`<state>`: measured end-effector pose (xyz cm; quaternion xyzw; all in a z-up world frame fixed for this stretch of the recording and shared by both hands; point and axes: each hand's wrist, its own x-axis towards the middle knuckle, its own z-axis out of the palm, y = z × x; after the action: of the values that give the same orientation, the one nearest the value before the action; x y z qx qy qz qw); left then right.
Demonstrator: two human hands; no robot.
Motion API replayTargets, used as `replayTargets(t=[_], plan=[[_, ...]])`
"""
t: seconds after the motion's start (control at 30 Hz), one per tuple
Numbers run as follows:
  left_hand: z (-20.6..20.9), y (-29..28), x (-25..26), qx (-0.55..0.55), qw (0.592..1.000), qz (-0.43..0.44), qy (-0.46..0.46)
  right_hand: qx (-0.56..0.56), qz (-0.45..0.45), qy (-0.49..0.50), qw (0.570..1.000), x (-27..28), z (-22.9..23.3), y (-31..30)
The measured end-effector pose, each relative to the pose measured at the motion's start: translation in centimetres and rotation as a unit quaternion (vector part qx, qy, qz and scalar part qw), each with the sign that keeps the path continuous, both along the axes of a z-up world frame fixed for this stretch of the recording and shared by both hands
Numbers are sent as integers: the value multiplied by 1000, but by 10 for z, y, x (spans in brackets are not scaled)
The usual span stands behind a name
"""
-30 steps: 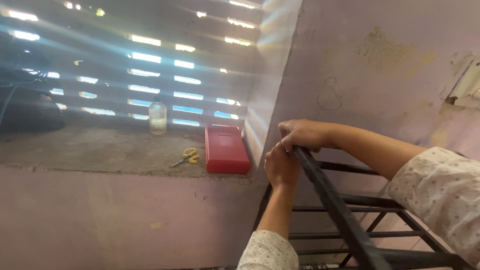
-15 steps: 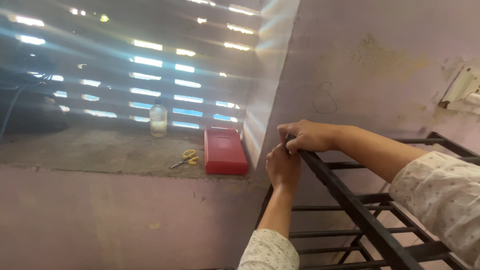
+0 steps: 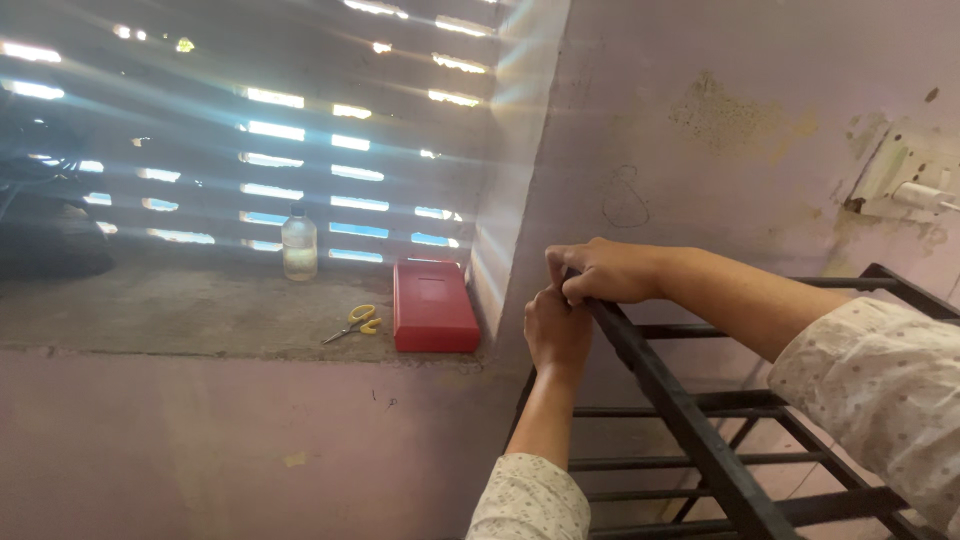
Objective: The person assembles a black metal frame by inserting vertical rods into horizontal bars. They repeatedly insert and remove rods from different positions on the frame, adjusting the structure while working on a patterned rug.
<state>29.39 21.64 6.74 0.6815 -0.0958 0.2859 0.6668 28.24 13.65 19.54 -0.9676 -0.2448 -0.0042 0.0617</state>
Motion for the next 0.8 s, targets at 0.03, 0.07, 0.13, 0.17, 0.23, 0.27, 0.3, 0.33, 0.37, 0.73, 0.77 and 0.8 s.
replayTargets(t=[0.03,0.07,0.13,0.17,0.23,0.27,0.3,0.33,0.37,0.73,0.77,0.8], plan=[[1,0,0,4,1000,0,-2,-5,-6,2,1000,-1,2,-1],[1,-1,1,8,1000,1,-3,-9,-12,3,1000,-3,3,-1],[0,-4,4,29,999,18,-20,38,-116,54,991,-7,6,4],[1,-6,5,39,998,26,-30,60,-168,77,981,-8,9,8],[6,-4,9,22,999,-24,20,80,-186,84,976,-11,11,12],[7,-5,9,16,998,-51,45,92,-197,89,972,-13,11,11],[7,-7,6,20,998,-37,39,68,-171,68,981,-16,11,10],[6,-10,3,25,999,-22,32,43,-145,48,987,-20,11,9],[6,-10,3,28,999,-5,23,17,-117,25,993,-23,12,9],[-4,-18,13,15,999,15,-43,95,-169,107,975,-9,12,-10],[-2,-15,11,8,1000,-3,-28,105,-169,111,974,-6,11,-12],[2,-15,7,8,999,-6,-32,80,-83,74,991,-5,11,-17]])
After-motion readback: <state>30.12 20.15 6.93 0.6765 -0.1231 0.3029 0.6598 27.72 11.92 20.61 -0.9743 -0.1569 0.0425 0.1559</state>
